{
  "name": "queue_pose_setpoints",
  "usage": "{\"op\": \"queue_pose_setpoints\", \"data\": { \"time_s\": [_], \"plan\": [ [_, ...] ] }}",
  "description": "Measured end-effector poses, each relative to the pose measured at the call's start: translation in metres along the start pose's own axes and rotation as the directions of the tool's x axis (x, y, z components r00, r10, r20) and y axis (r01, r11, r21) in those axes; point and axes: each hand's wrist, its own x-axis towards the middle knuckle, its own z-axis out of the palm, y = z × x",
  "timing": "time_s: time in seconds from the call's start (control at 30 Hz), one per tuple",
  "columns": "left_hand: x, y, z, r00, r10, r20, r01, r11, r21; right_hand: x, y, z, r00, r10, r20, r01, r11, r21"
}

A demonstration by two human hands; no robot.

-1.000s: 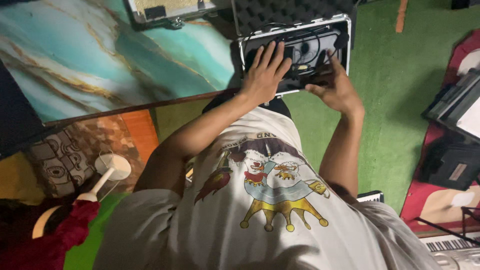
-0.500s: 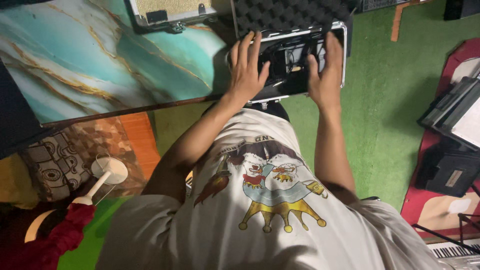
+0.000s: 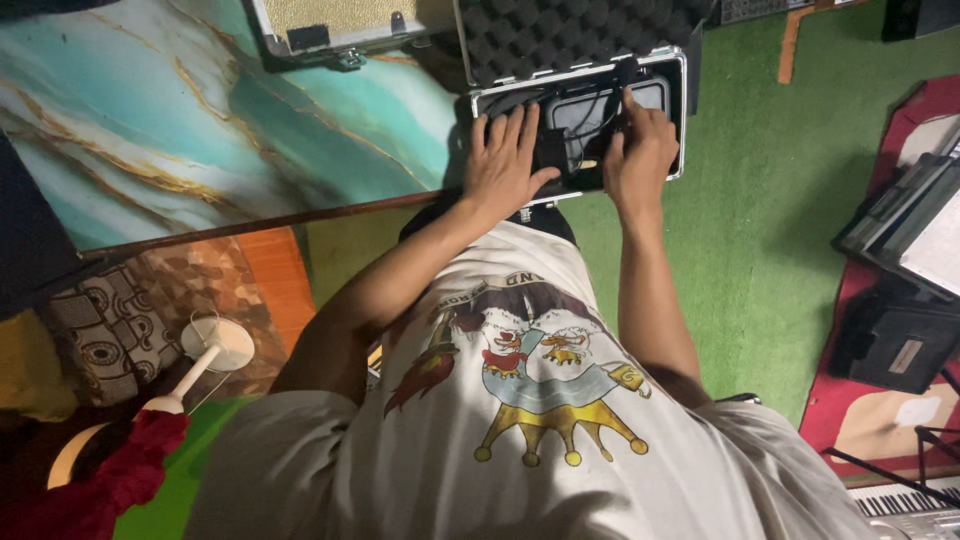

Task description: The person removes a small case from a larger one, opens it to take out electronic components, and untangles cables before connecting them to a bodypack transmitter and placing the items back into the case.

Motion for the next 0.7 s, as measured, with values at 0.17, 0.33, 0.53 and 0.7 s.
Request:
{"op": "queue_pose_setpoints", "data": {
  "time_s": [0.17, 0.33, 0.53, 0.7],
  "plan": [
    [0.006, 0.005, -0.021, 0.999, -0.013, 0.029, 0.017, 0.993, -0.113, 0.002, 0.004, 0.005, 0.992, 0.123, 0.016, -0.123, 0.961, 0.246],
    [0.013, 0.006, -0.014, 0.962, 0.26, -0.084, -0.272, 0.934, -0.231, 0.002, 0.003, 0.009, 0.991, 0.133, -0.033, -0.121, 0.963, 0.239],
    [0.018, 0.02, 0.005, 0.95, 0.286, 0.127, -0.283, 0.958, -0.04, -0.007, 0.01, 0.002, 0.981, 0.144, -0.132, -0.153, 0.986, -0.062],
    [0.008, 0.019, -0.012, 0.886, 0.29, 0.36, -0.272, 0.957, -0.101, -0.017, 0.021, 0.013, 0.968, 0.157, -0.194, -0.192, 0.966, -0.176]
  ]
}}
